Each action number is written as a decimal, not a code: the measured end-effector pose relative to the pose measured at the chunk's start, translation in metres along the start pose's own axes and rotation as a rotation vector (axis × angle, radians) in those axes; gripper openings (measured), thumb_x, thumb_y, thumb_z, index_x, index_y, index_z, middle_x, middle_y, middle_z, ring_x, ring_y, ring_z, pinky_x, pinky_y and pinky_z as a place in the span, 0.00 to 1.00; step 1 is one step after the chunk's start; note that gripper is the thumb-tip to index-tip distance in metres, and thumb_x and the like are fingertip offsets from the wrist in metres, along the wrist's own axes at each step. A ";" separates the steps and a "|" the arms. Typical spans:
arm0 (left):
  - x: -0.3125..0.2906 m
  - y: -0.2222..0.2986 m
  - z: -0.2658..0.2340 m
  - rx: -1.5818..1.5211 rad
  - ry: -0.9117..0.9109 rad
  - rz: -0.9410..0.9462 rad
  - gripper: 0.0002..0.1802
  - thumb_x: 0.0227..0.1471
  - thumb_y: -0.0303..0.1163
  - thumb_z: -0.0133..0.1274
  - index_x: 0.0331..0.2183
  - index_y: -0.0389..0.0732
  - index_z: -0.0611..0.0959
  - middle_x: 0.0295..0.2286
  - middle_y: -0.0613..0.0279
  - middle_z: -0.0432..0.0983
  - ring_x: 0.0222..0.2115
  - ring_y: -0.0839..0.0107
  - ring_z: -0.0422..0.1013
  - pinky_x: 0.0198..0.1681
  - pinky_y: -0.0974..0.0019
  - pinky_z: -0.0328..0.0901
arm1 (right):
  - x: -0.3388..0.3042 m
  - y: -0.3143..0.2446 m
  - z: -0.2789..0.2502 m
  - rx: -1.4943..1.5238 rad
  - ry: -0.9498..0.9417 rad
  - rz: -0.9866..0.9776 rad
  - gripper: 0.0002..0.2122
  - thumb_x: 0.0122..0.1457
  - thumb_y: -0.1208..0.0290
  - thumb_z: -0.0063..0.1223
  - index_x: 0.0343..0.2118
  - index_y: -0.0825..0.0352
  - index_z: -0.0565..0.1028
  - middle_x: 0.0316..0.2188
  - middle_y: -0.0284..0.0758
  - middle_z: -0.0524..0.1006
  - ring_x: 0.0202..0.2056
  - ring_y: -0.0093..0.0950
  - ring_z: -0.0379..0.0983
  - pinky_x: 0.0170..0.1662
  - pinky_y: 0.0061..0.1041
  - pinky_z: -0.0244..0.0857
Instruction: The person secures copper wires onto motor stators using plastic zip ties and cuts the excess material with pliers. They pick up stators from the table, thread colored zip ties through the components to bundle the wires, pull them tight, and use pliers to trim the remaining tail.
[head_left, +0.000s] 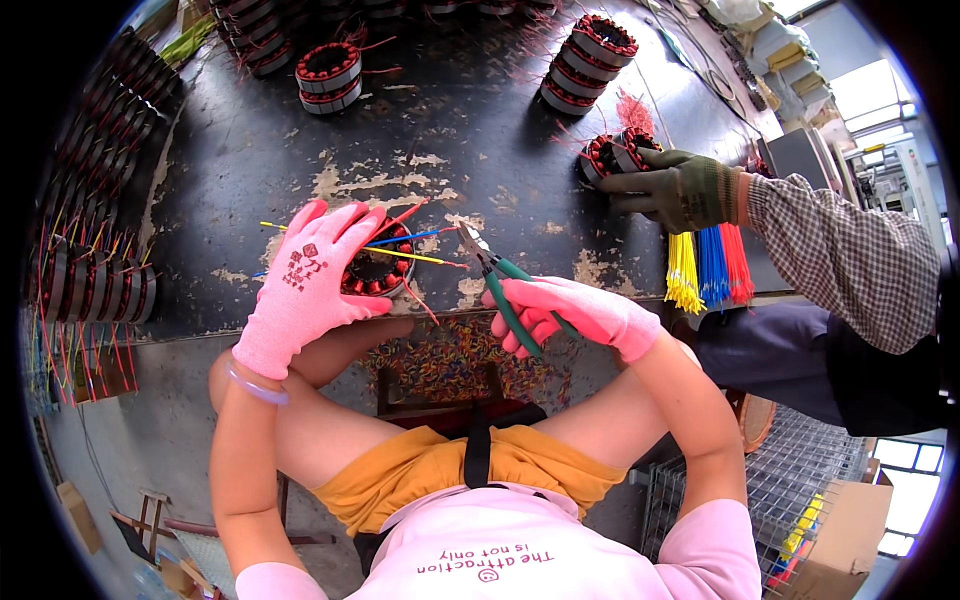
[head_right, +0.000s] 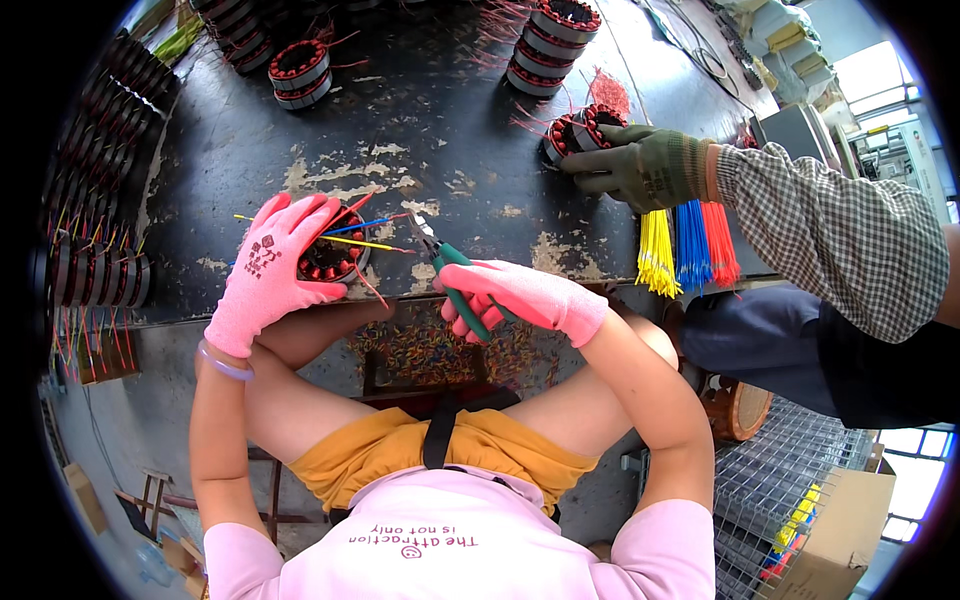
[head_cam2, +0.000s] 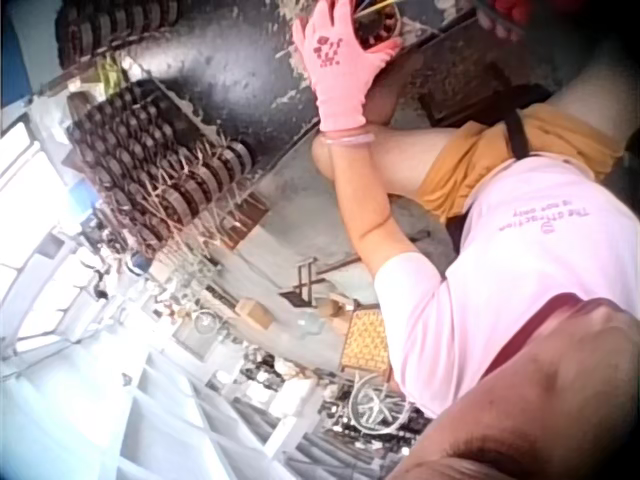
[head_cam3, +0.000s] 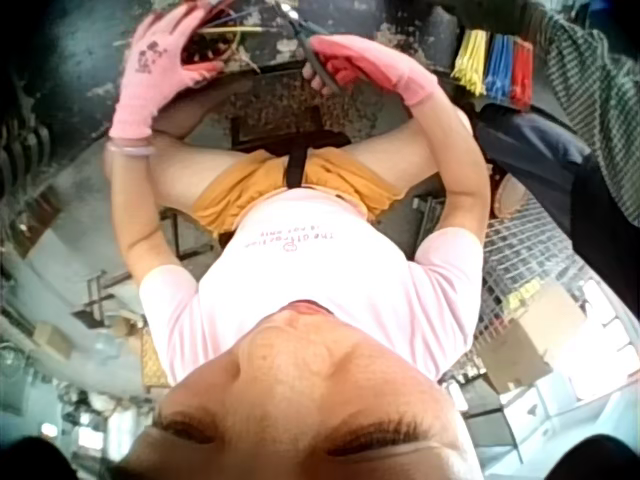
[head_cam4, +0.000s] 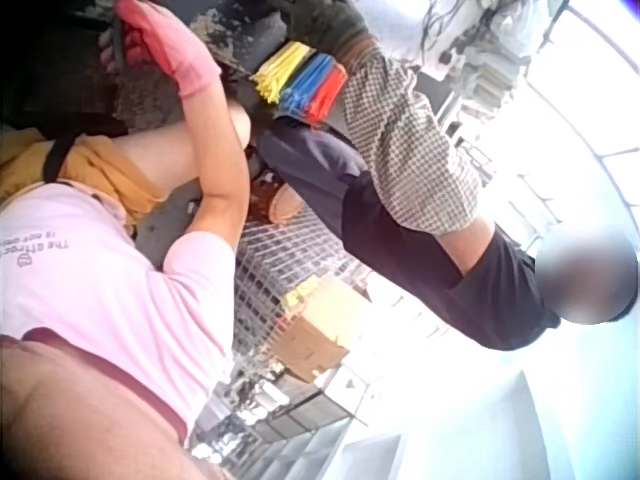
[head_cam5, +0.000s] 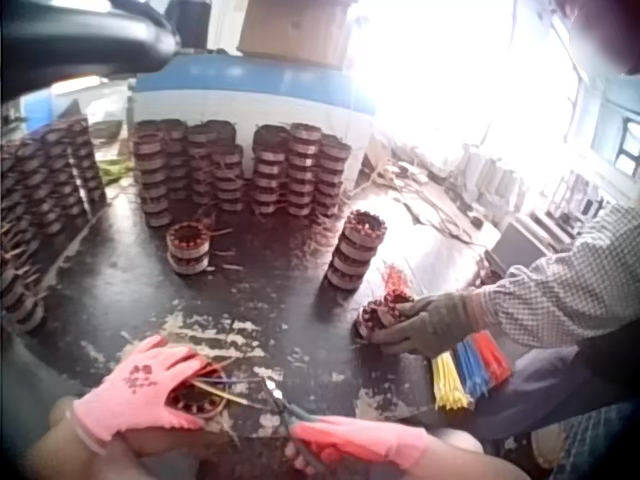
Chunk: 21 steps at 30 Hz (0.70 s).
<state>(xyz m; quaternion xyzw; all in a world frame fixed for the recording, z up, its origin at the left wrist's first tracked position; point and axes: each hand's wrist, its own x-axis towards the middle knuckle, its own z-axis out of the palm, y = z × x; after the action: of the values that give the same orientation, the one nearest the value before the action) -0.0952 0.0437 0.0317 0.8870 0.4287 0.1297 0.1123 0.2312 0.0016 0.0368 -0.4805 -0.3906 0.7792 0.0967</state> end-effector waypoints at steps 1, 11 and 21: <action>0.000 -0.001 0.001 -0.004 0.003 0.006 0.51 0.32 0.41 0.73 0.61 0.42 0.74 0.58 0.53 0.70 0.59 0.53 0.66 0.70 0.47 0.52 | 0.002 -0.003 0.001 -0.001 0.007 -0.002 0.27 0.68 0.45 0.48 0.54 0.68 0.70 0.40 0.38 0.79 0.37 0.25 0.79 0.41 0.25 0.74; -0.001 0.002 0.003 0.021 0.033 -0.036 0.50 0.33 0.45 0.73 0.59 0.42 0.75 0.57 0.53 0.70 0.58 0.50 0.65 0.68 0.48 0.54 | 0.013 -0.007 0.008 -0.091 0.117 -0.094 0.25 0.71 0.47 0.44 0.53 0.69 0.72 0.33 0.31 0.78 0.30 0.21 0.77 0.34 0.22 0.73; -0.006 0.012 0.009 0.053 0.062 -0.141 0.51 0.38 0.48 0.72 0.61 0.40 0.71 0.58 0.52 0.69 0.58 0.51 0.66 0.67 0.51 0.55 | -0.002 0.001 0.004 0.030 0.041 -0.001 0.28 0.67 0.44 0.49 0.53 0.67 0.71 0.40 0.35 0.79 0.37 0.24 0.79 0.42 0.26 0.73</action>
<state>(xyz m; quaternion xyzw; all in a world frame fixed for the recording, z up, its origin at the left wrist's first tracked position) -0.0866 0.0306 0.0259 0.8528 0.4966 0.1377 0.0845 0.2289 -0.0017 0.0383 -0.4947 -0.3771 0.7749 0.1121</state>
